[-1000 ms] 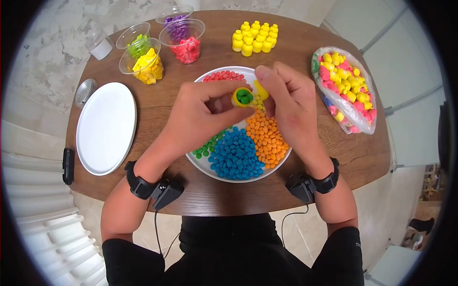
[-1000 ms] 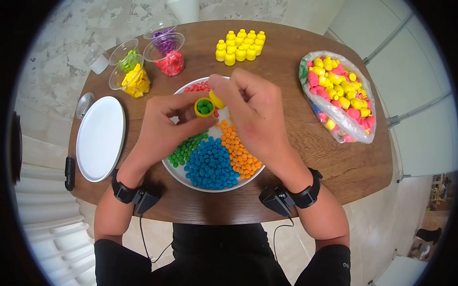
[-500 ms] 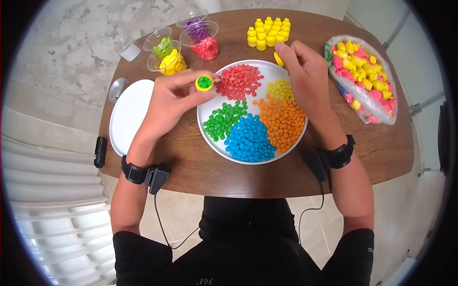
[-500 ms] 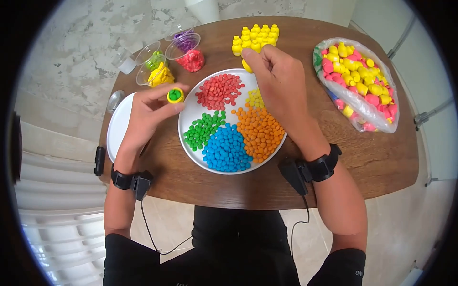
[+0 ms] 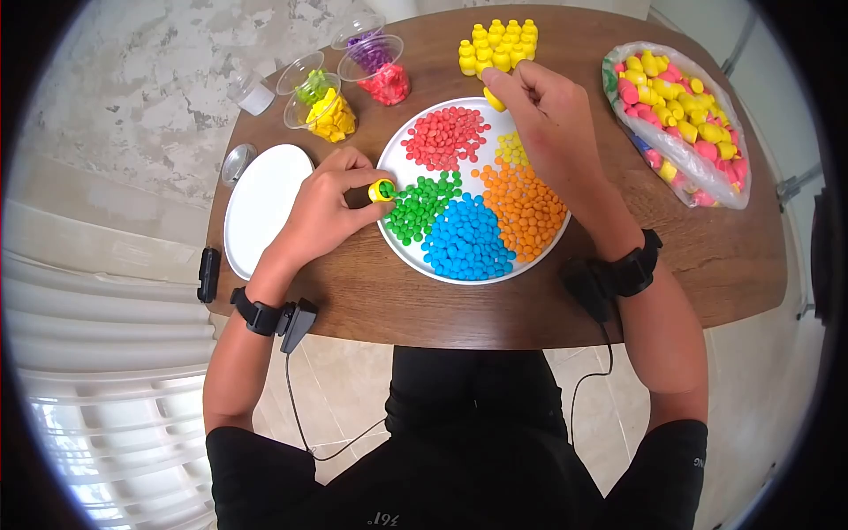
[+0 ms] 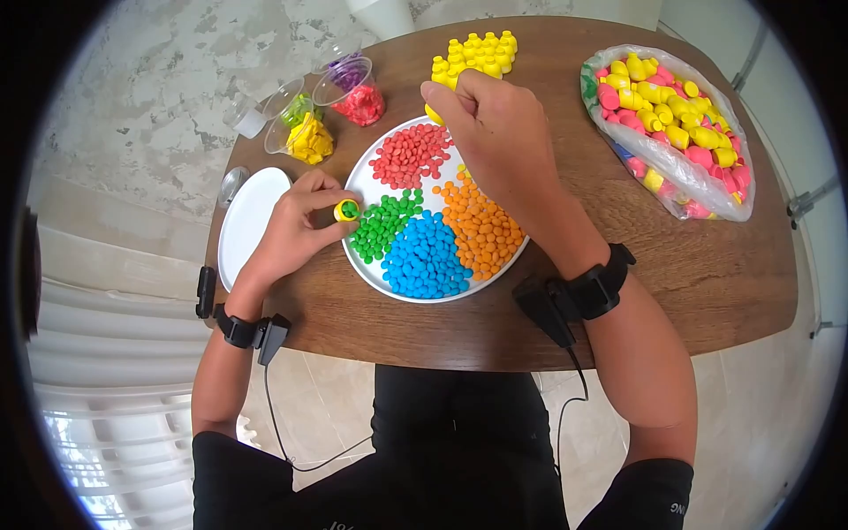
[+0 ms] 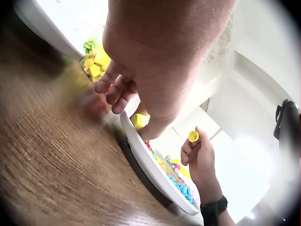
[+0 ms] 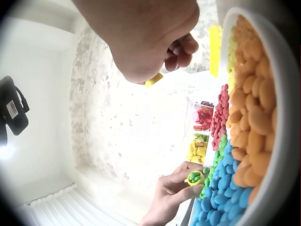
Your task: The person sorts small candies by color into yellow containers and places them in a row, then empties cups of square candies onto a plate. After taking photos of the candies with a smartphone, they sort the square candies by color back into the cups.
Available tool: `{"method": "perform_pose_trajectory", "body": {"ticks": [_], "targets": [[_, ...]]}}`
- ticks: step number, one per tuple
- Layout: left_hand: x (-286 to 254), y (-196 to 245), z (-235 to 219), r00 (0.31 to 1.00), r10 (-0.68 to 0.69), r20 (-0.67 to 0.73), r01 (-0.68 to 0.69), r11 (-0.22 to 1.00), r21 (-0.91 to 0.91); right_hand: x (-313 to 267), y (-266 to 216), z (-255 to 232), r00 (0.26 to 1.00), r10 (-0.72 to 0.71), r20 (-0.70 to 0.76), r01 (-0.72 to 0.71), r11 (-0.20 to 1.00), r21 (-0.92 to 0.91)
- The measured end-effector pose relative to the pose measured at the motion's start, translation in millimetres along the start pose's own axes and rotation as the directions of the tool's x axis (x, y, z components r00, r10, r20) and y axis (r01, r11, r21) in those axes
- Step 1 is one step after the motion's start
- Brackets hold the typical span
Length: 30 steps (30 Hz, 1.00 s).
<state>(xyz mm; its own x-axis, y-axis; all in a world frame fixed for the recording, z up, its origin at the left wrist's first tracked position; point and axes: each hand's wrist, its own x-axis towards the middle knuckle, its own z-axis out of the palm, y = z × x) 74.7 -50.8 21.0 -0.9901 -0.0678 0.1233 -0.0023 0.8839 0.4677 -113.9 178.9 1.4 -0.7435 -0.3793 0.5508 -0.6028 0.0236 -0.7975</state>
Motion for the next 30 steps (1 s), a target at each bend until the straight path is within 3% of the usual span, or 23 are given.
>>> {"method": "perform_pose_trajectory", "body": {"ticks": [3,5,9,14,18,20,23,26,30], "targets": [[1.3,3.4,-4.4,0.999,-0.027,0.025,0.025,0.998,0.052,-1.6,-0.2,1.2,1.0,-0.004,0.008,0.004,1.0,0.003],[1.7,0.9,-6.4,0.998,0.058,0.005,-0.058,0.986,0.156,-2.4,-0.8,3.1,1.0,0.002,0.016,-0.002,1.0,0.009],[5.0,14.5,-15.0,0.995,0.092,0.024,-0.095,0.953,0.289,-3.9,-0.8,3.3,1.0,-0.019,0.018,0.019,1.0,0.007],[15.1,30.0,-14.6,0.94,0.307,0.152,-0.341,0.798,0.497,-3.2,-1.3,2.6,1.0,-0.028,0.015,0.028,1.0,-0.008],[22.7,36.3,-11.3,0.919,0.333,0.212,-0.392,0.701,0.596,-3.5,-1.3,3.5,1.0,-0.021,0.015,0.022,1.0,-0.009],[25.7,38.0,-10.2,0.885,0.387,0.258,-0.449,0.566,0.691,-4.2,-1.3,3.9,1.0,-0.022,0.016,0.022,1.0,-0.019],[28.5,45.3,-10.9,0.865,0.402,0.3,-0.473,0.457,0.753,-5.2,-4.0,4.0,1.0,-0.021,0.021,0.021,0.999,-0.025],[30.3,52.9,-14.8,0.849,0.401,0.345,-0.496,0.378,0.782,-5.9,-4.9,4.3,1.0,-0.009,0.027,0.01,0.999,-0.036],[31.3,59.2,-18.9,0.845,0.4,0.356,-0.503,0.365,0.783,-6.8,-5.5,3.8,0.999,0.005,0.038,-0.004,1.0,-0.019]]}}
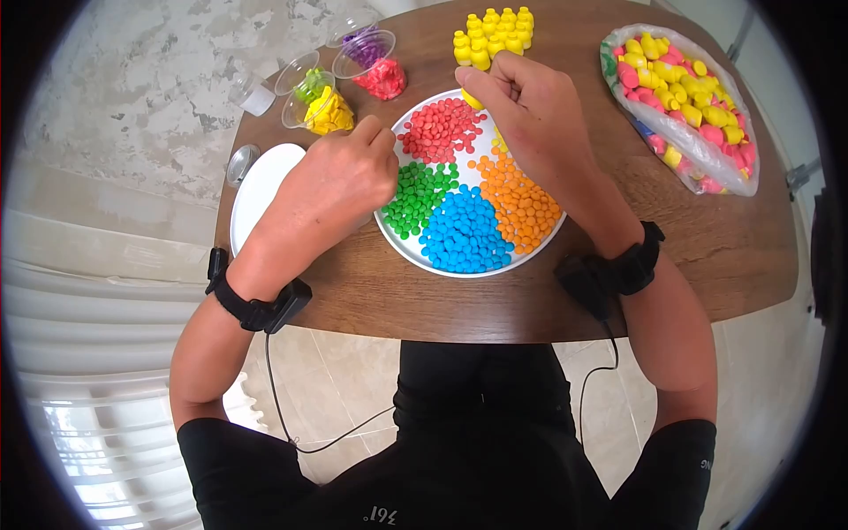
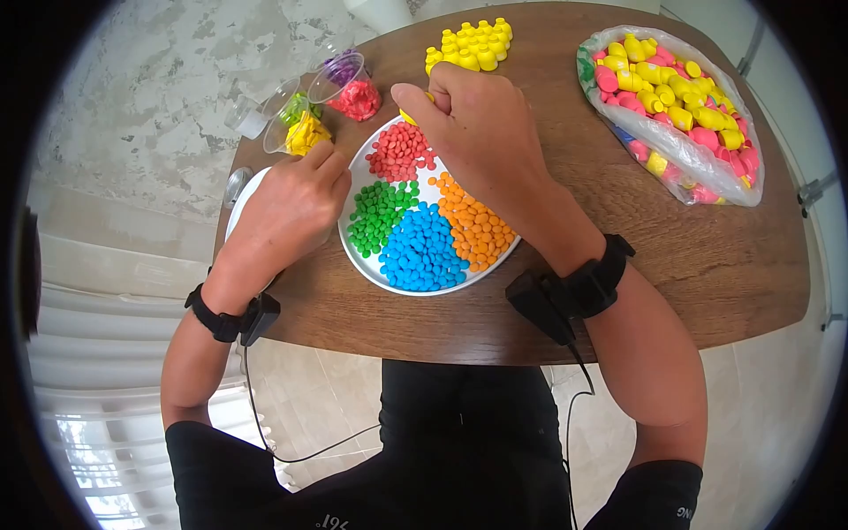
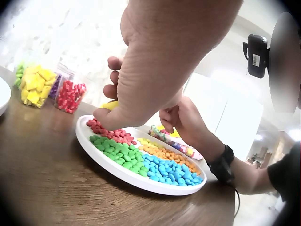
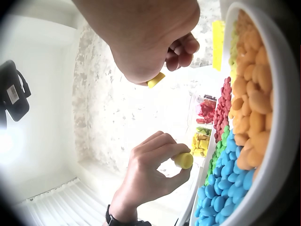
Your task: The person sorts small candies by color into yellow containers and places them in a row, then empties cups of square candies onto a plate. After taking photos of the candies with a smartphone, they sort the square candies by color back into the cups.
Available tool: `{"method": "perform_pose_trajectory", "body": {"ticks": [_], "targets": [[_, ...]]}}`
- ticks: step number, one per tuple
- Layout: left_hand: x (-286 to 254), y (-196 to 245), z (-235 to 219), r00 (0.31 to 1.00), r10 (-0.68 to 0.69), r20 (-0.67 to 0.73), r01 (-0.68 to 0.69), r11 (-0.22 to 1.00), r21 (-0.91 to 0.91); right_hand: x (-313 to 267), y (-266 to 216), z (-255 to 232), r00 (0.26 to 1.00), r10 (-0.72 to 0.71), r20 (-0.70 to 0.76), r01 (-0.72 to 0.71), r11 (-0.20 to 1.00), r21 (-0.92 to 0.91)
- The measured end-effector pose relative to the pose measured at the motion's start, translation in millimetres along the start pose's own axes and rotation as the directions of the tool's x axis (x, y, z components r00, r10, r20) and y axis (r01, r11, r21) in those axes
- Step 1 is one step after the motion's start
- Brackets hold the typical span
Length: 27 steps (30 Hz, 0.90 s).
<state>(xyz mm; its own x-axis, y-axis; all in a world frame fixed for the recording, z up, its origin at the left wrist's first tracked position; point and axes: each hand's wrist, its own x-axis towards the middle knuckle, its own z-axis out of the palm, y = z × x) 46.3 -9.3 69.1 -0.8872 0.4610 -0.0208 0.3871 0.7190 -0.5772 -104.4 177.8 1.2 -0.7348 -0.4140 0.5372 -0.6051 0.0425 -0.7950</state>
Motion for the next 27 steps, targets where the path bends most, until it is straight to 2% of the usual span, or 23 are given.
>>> {"method": "perform_pose_trajectory", "body": {"ticks": [3,5,6,7,8,9,11,13,16,17,18,19,20,22,23,27], "targets": [[-0.6,-5.7,-0.8,0.999,-0.037,0.023,0.037,0.999,-0.001,-0.7,-0.2,0.0,1.0,0.02,0.016,-0.021,1.0,0.008],[2.0,-10.6,1.3,0.976,-0.148,-0.158,0.079,0.924,-0.374,-1.4,0.5,0.8,1.0,0.024,0.017,-0.024,1.0,0.01],[4.3,-10.8,2.8,0.976,-0.142,-0.165,0.072,0.926,-0.37,-2.3,-0.4,1.4,0.998,0.048,0.044,-0.05,0.997,0.054],[7.5,-8.9,5.3,0.946,-0.309,-0.098,0.202,0.799,-0.567,-2.9,-1.4,2.1,0.995,0.069,0.071,-0.076,0.993,0.095],[11.5,-6.7,9.2,0.893,-0.45,0.001,0.31,0.613,-0.727,-4.0,-1.2,3.5,0.996,0.064,0.062,-0.07,0.994,0.088],[16.9,-3.3,16.9,0.894,-0.449,-0.014,0.299,0.617,-0.728,-5.3,-0.3,5.6,0.993,0.076,0.085,-0.087,0.988,0.128],[29.2,5.6,34.1,0.806,-0.591,-0.024,0.185,0.29,-0.939,-5.8,-1.3,7.1,0.991,0.082,0.108,-0.098,0.984,0.151],[39.9,10.5,39.0,0.807,-0.59,-0.027,0.166,0.27,-0.949,-5.5,-2.5,6.9,0.977,0.13,0.168,-0.162,0.967,0.198],[47.1,15.6,49.1,0.801,-0.598,0.006,0.119,0.15,-0.981,-6.9,3.2,11.6,0.971,0.121,0.207,-0.165,0.963,0.213],[47.1,15.8,51.3,0.796,-0.605,0.011,0.117,0.136,-0.984,-7.8,4.8,13.6,0.967,0.116,0.229,-0.17,0.957,0.233],[46.7,15.3,50.8,0.81,-0.586,-0.008,0.117,0.174,-0.978,-8.1,4.7,13.3,0.963,0.122,0.241,-0.177,0.958,0.224],[45.2,15.6,50.6,0.823,-0.567,-0.023,0.118,0.212,-0.97,-7.7,2.7,10.7,0.962,0.091,0.256,-0.132,0.98,0.151],[44.2,17.5,51.0,0.817,-0.577,-0.013,0.124,0.198,-0.972,-7.2,-0.5,8.8,0.959,0.057,0.277,-0.083,0.993,0.08],[42.9,20.2,49.6,0.806,-0.584,-0.096,0.111,0.31,-0.944,-6.4,-11.2,6.0,0.946,0.048,0.321,-0.055,0.998,0.012],[40.7,19.5,47.8,0.8,-0.593,-0.093,0.114,0.302,-0.946,-6.1,-15.3,5.4,0.937,0.038,0.348,-0.021,0.998,-0.055],[36.6,23.0,42.5,0.767,-0.627,-0.132,0.073,0.291,-0.954,-6.8,-23.7,5.4,0.929,-0.001,0.37,0.043,0.994,-0.105]]}}
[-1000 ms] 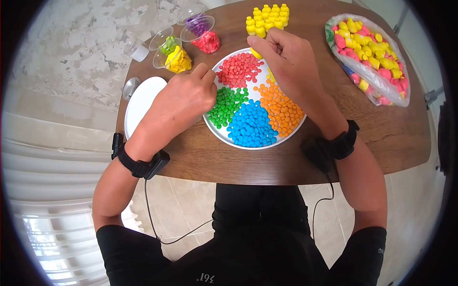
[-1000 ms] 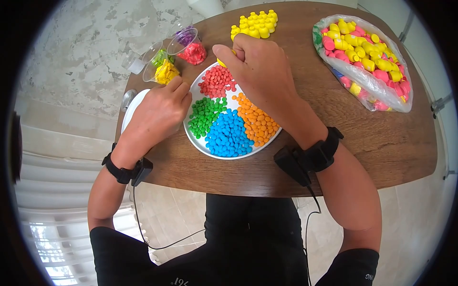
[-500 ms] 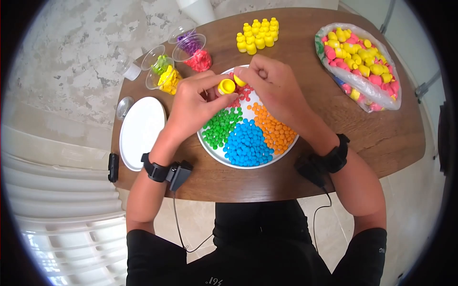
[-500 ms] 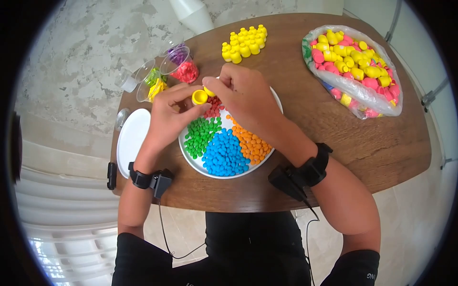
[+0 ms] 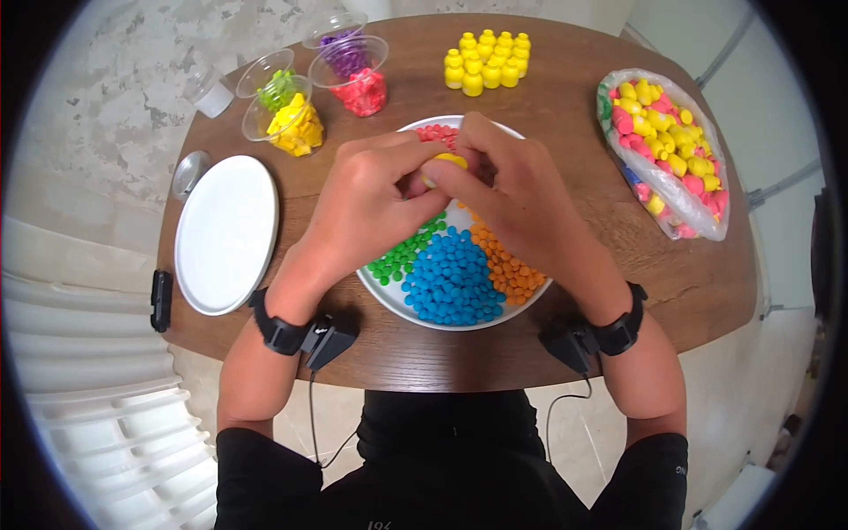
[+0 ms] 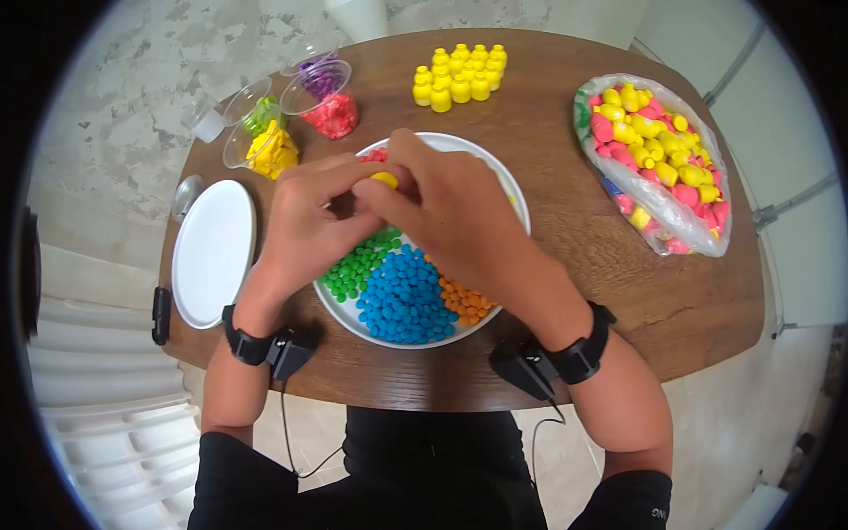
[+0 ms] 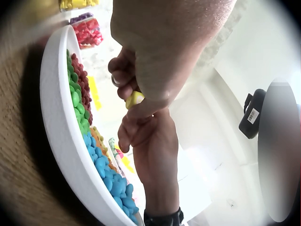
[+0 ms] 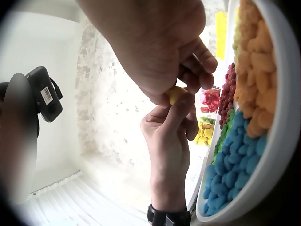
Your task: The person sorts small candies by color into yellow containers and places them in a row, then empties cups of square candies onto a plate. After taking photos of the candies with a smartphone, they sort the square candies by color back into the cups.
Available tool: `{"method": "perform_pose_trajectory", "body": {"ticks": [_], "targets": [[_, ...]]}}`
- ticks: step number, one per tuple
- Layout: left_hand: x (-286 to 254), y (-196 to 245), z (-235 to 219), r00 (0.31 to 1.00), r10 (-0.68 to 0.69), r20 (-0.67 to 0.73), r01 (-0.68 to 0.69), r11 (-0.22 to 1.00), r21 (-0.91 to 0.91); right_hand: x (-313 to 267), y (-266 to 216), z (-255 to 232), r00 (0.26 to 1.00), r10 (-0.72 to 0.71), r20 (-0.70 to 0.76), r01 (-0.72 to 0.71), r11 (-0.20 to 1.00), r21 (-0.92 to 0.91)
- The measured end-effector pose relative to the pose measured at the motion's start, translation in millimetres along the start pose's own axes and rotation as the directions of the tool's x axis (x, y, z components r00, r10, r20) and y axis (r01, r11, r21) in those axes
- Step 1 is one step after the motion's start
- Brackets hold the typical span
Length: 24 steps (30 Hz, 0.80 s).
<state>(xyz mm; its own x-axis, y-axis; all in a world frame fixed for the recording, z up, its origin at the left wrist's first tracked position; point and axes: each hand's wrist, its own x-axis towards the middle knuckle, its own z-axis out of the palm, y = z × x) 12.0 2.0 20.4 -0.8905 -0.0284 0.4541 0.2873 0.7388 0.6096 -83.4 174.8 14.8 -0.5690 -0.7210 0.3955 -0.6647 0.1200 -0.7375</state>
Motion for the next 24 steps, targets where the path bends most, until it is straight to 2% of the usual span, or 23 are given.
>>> {"method": "perform_pose_trajectory", "body": {"ticks": [2,4,6,7,9,10,13,14,16,17,18,20,21,22,24], "targets": [[-1.9,1.4,0.6,1.0,0.021,-0.02,-0.022,0.999,-0.046,-1.3,-4.4,2.8,1.0,-0.029,0.006,0.029,1.0,0.01],[-3.9,2.5,0.0,0.998,-0.001,-0.066,0.001,1.0,-0.012,-0.8,-1.9,7.2,1.0,-0.023,-0.017,0.023,1.0,0.002],[-3.5,10.2,-3.6,0.998,-0.03,-0.062,0.03,1.0,-0.003,0.1,0.8,10.1,0.995,-0.097,-0.029,0.099,0.992,0.074],[-5.0,11.8,-3.5,0.995,-0.055,-0.079,0.056,0.998,0.01,0.2,0.1,10.1,0.995,-0.086,-0.042,0.088,0.995,0.048],[-4.6,13.2,-3.4,0.995,-0.045,-0.084,0.046,0.999,0.002,-0.7,-3.1,11.3,0.996,-0.076,-0.055,0.086,0.976,0.202],[-4.4,13.2,-3.6,0.994,-0.056,-0.095,0.057,0.998,0.012,-0.8,-2.7,12.0,0.995,-0.072,-0.068,0.083,0.98,0.183],[-2.4,11.3,-0.1,0.995,-0.059,-0.076,0.057,0.998,-0.03,-0.6,-0.5,14.3,0.996,0.008,-0.092,0.022,0.946,0.324],[-1.6,10.0,0.9,0.995,-0.064,-0.07,0.061,0.997,-0.052,-0.3,1.5,13.3,0.995,0.008,-0.098,0.023,0.951,0.309],[-2.0,7.6,4.5,0.999,-0.015,-0.032,0.013,0.998,-0.06,1.5,1.7,8.6,0.982,0.04,-0.186,0.031,0.93,0.365],[-2.9,10.6,9.1,0.997,-0.054,-0.055,0.044,0.985,-0.168,1.9,3.0,1.0,0.978,0.125,-0.165,-0.057,0.93,0.363],[-3.8,12.0,12.1,0.993,-0.097,-0.074,0.074,0.959,-0.273,4.1,7.5,-7.5,0.978,0.124,-0.165,-0.059,0.934,0.354],[-4.8,9.0,8.9,0.99,-0.133,-0.042,0.115,0.951,-0.288,11.7,23.0,-28.8,0.927,0.165,-0.338,-0.121,0.981,0.148],[-5.3,4.5,7.7,0.99,-0.125,-0.059,0.102,0.949,-0.299,15.5,36.6,-43.2,0.885,0.221,-0.409,-0.189,0.975,0.116],[-5.6,1.3,7.4,0.99,-0.118,-0.075,0.089,0.947,-0.31,18.6,52.1,-60.4,0.834,0.269,-0.481,-0.258,0.962,0.089],[-6.1,0.6,6.0,0.988,-0.13,-0.077,0.098,0.94,-0.326,18.9,74.5,-99.8,0.7,0.296,-0.65,-0.464,0.88,-0.1]]}}
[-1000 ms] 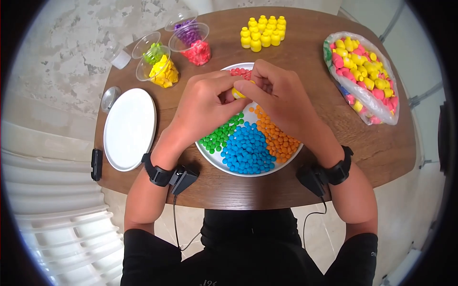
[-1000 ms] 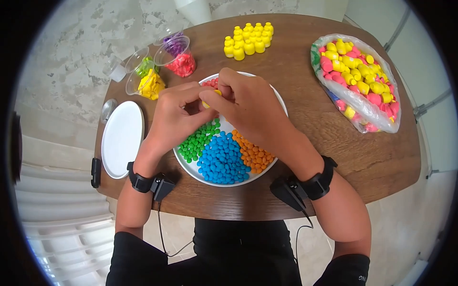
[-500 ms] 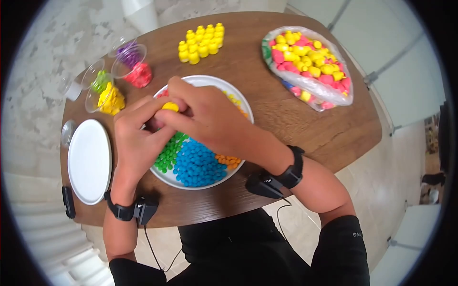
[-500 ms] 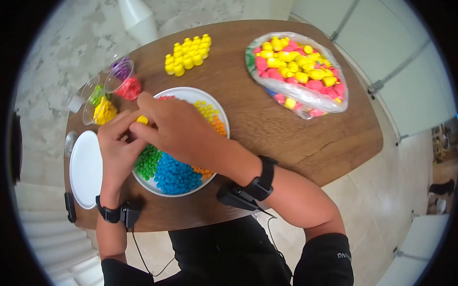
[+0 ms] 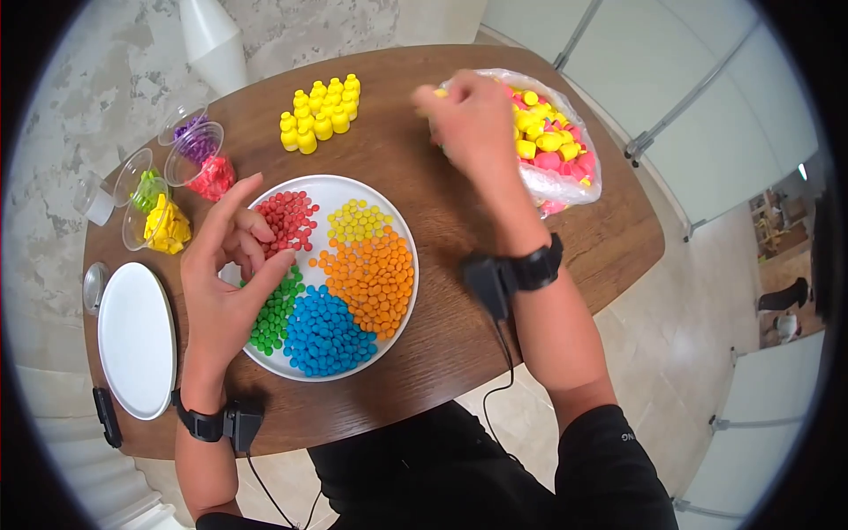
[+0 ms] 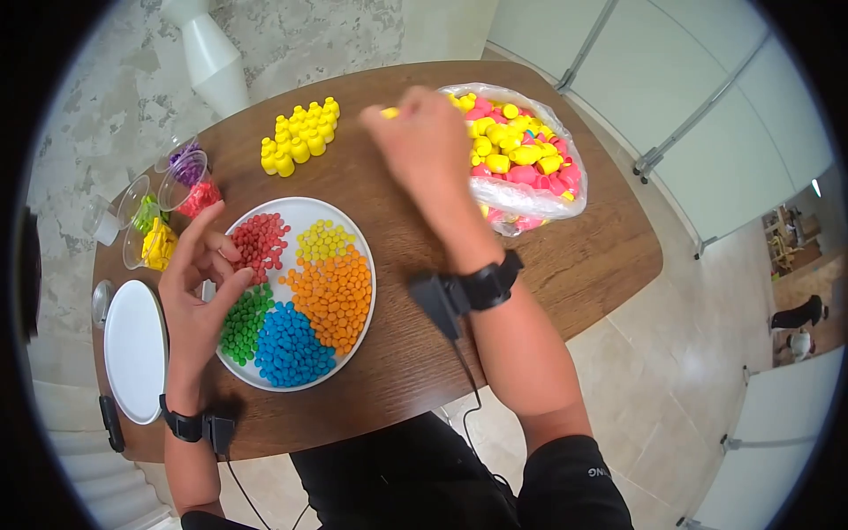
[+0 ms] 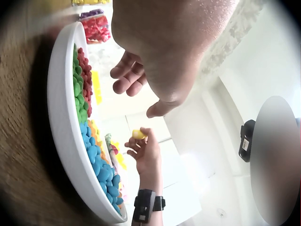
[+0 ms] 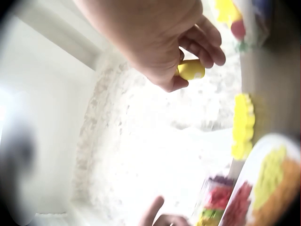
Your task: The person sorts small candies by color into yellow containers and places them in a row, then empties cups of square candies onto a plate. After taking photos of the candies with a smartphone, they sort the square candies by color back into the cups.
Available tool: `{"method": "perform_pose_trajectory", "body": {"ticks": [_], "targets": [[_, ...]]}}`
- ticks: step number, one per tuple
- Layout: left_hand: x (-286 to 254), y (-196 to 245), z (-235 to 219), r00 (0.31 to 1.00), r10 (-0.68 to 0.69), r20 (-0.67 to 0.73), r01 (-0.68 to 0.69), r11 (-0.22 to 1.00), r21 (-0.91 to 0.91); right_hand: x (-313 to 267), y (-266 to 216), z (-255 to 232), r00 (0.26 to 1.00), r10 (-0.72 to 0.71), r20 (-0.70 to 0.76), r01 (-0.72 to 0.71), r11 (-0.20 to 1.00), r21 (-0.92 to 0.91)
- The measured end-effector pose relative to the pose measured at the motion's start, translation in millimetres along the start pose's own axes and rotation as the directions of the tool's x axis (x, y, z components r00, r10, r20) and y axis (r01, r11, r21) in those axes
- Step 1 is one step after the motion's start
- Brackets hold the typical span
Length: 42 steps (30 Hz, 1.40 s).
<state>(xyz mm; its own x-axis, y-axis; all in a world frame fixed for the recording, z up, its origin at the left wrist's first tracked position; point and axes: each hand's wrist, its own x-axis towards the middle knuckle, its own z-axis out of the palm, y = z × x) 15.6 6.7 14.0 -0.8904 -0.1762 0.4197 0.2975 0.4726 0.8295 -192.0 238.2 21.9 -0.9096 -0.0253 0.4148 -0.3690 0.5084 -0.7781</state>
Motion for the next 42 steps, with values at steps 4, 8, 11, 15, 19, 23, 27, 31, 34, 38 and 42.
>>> {"method": "perform_pose_trajectory", "body": {"ticks": [4,8,11,15,19,23,27,31,34,38,42], "targets": [[-0.3,-1.1,0.1,1.0,0.029,0.002,-0.029,0.999,0.041,24.0,29.7,-35.6,0.969,-0.02,-0.246,-0.08,0.917,-0.39],[0.6,2.6,0.3,0.999,0.041,-0.021,-0.04,0.998,0.047,27.2,43.1,-39.7,0.947,-0.013,-0.321,-0.167,0.834,-0.525],[1.3,-1.1,-3.3,0.997,0.069,-0.03,-0.067,0.995,0.079,17.9,28.6,-17.3,0.955,-0.144,-0.258,-0.005,0.865,-0.502],[3.4,-2.9,-6.0,0.991,0.13,-0.019,-0.126,0.979,0.158,-1.4,16.6,30.5,0.887,-0.462,0.015,0.447,0.849,-0.283],[2.5,-7.5,-8.7,0.987,0.159,-0.011,-0.154,0.969,0.191,-16.2,12.2,58.4,0.756,-0.59,0.283,0.621,0.783,-0.026],[3.3,-10.2,-10.6,0.975,0.223,-0.003,-0.214,0.94,0.266,-11.5,16.5,63.2,0.756,-0.546,0.362,0.564,0.823,0.064],[4.8,-17.4,-15.5,0.938,0.345,-0.019,-0.313,0.872,0.377,6.3,2.3,67.9,0.787,-0.436,0.436,0.497,0.867,-0.031],[6.8,-18.5,-20.9,0.909,0.414,-0.034,-0.353,0.812,0.465,25.4,-4.1,84.7,0.805,-0.364,0.469,0.488,0.856,-0.173],[6.3,-17.5,-25.9,0.901,0.434,-0.015,-0.357,0.76,0.542,29.9,-5.1,91.8,0.817,-0.323,0.478,0.47,0.853,-0.227],[4.5,-23.3,-26.5,0.909,0.415,0.036,-0.363,0.747,0.557,28.9,-1.1,85.2,0.819,-0.277,0.502,0.412,0.893,-0.18],[2.9,-25.8,-21.3,0.93,0.359,0.076,-0.35,0.806,0.477,17.0,2.0,66.2,0.813,-0.314,0.49,0.406,0.909,-0.092]]}}
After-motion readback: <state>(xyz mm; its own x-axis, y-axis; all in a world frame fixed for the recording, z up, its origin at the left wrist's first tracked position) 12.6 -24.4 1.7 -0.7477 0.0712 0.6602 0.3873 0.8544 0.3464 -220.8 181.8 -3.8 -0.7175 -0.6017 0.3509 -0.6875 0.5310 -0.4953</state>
